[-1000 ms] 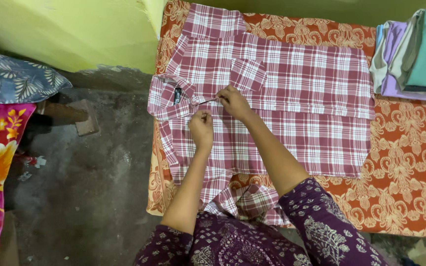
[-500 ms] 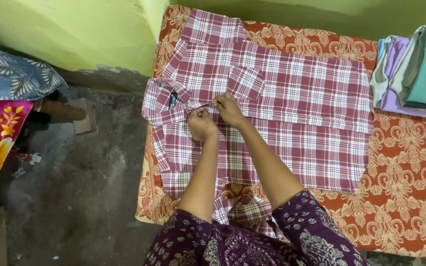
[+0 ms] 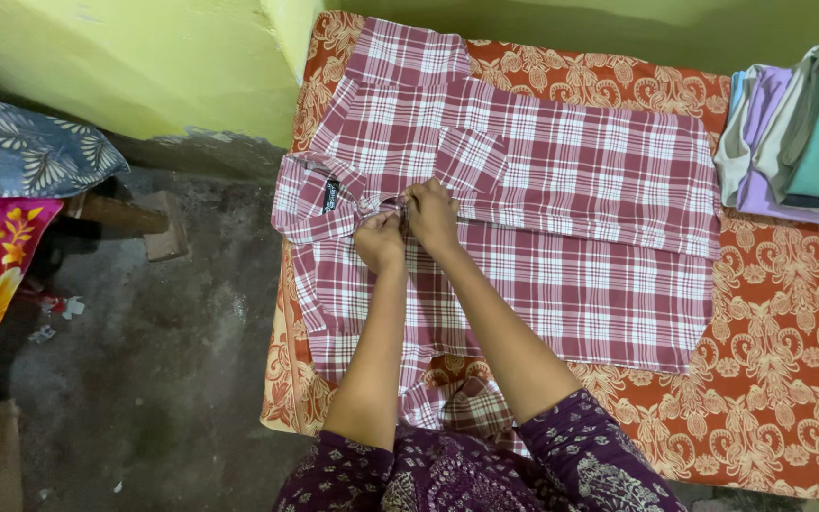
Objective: The person buttons a plaid shirt by hand while it lies flat on a table.
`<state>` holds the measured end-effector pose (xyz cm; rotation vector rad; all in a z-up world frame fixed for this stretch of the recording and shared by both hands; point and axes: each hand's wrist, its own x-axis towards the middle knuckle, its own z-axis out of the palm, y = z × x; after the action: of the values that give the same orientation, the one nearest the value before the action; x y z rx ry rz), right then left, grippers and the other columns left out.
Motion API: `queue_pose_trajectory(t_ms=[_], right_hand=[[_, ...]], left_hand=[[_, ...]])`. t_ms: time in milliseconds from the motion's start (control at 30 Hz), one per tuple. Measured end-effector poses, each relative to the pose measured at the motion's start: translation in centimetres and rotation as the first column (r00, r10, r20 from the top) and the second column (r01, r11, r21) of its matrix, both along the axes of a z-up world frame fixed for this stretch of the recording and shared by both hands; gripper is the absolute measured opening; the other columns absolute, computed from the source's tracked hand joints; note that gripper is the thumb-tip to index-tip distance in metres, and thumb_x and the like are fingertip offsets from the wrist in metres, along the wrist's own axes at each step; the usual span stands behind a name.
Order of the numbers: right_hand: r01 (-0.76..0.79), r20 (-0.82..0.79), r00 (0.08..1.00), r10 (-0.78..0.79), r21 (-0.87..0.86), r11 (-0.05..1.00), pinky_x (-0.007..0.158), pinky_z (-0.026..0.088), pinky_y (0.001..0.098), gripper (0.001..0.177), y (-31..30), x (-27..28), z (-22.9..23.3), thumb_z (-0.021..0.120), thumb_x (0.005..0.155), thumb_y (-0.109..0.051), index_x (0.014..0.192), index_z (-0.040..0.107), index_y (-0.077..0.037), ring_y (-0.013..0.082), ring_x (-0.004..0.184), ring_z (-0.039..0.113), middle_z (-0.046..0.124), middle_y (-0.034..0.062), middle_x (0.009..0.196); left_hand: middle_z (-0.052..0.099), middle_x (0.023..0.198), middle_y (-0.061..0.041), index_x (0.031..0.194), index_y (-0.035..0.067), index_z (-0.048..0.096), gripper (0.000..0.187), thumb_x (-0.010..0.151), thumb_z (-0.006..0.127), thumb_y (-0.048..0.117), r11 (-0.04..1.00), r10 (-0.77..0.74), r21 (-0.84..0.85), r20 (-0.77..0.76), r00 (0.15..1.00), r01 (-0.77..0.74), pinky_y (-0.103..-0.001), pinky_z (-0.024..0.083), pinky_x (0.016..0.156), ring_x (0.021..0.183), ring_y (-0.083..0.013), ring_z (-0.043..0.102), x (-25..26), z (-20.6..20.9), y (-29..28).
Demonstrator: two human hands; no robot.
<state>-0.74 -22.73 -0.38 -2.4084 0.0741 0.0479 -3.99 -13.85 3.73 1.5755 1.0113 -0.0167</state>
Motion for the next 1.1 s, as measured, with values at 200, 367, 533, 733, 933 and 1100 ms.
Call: queue_pose_trajectory(t_ms=[200,367,533,733,933,1100], right_hand=[[-0.030,0.052,0.998,0.024,0.109,0.994,0.101,0.032,0.0436,0.015,-0.6,-0.9,-0.5,0.065,0.097,-0.021,0.103,0.074,-0.012,0.0211,0.106,0.059,0.063,0.0029,0.101],[-0.050,0.031,0.998,0.046,0.132,0.990,0.101,0.030,0.0434,0.014,-1.0,-0.8,-0.8,0.064,0.098,-0.020,0.102,0.075,-0.012,0.0206,0.104,0.059,0.062,0.0017,0.100],[-0.084,0.023,0.996,0.081,0.193,0.978,0.106,0.030,0.0421,0.012,-1.5,-1.3,0.2,0.068,0.096,-0.018,0.104,0.075,-0.012,0.0179,0.102,0.062,0.062,0.0006,0.101],[-0.149,0.144,0.981,0.128,0.148,0.978,0.106,0.031,0.0421,0.023,-1.5,-2.6,1.5,0.075,0.083,-0.012,0.106,0.074,-0.011,0.0211,0.111,0.056,0.061,0.0020,0.104],[-0.076,0.155,0.986,0.065,0.062,0.995,0.107,0.032,0.0415,0.022,-0.6,-2.8,0.5,0.079,0.085,-0.019,0.106,0.073,-0.014,0.0196,0.110,0.055,0.060,0.0009,0.106],[-0.072,0.233,0.970,0.070,0.000,0.997,0.106,0.034,0.0422,0.023,-0.3,-3.2,0.8,0.078,0.087,-0.021,0.107,0.070,-0.014,0.0223,0.111,0.054,0.059,0.0039,0.109]], left_hand=[[0.077,0.084,-0.012,0.094,-0.004,0.077,0.009,0.086,0.074,-0.001,0.955,0.089,-0.294,0.160,0.983,-0.038,-0.025,0.055,0.057,0.066,-0.0147,0.071,0.4,-2.3,0.5],[0.077,0.083,-0.011,0.094,-0.005,0.076,0.009,0.087,0.073,-0.001,0.955,0.057,-0.298,0.165,0.985,-0.005,-0.023,0.055,0.056,0.065,-0.0138,0.071,0.4,-3.3,1.0],[0.078,0.084,-0.012,0.096,-0.004,0.077,0.011,0.088,0.074,0.003,0.978,0.059,-0.205,0.158,0.986,-0.026,-0.023,0.057,0.059,0.066,-0.0129,0.073,0.2,-2.5,0.5],[0.078,0.096,-0.009,0.102,0.001,0.078,0.015,0.090,0.072,0.010,0.997,-0.020,0.081,0.098,0.995,0.012,-0.033,0.057,0.075,0.081,-0.0157,0.073,-0.9,-2.0,-1.0],[0.053,0.120,-0.014,0.111,-0.001,0.069,0.021,0.094,0.068,0.011,0.953,-0.159,0.292,0.239,0.958,0.085,-0.034,0.059,0.085,0.096,-0.0223,0.067,-2.0,-3.4,-2.8],[0.046,0.127,-0.012,0.125,0.001,0.059,0.031,0.097,0.064,0.014,0.921,-0.278,0.350,0.286,0.917,0.171,-0.037,0.056,0.085,0.100,-0.0232,0.063,-3.5,-0.7,-1.6]])
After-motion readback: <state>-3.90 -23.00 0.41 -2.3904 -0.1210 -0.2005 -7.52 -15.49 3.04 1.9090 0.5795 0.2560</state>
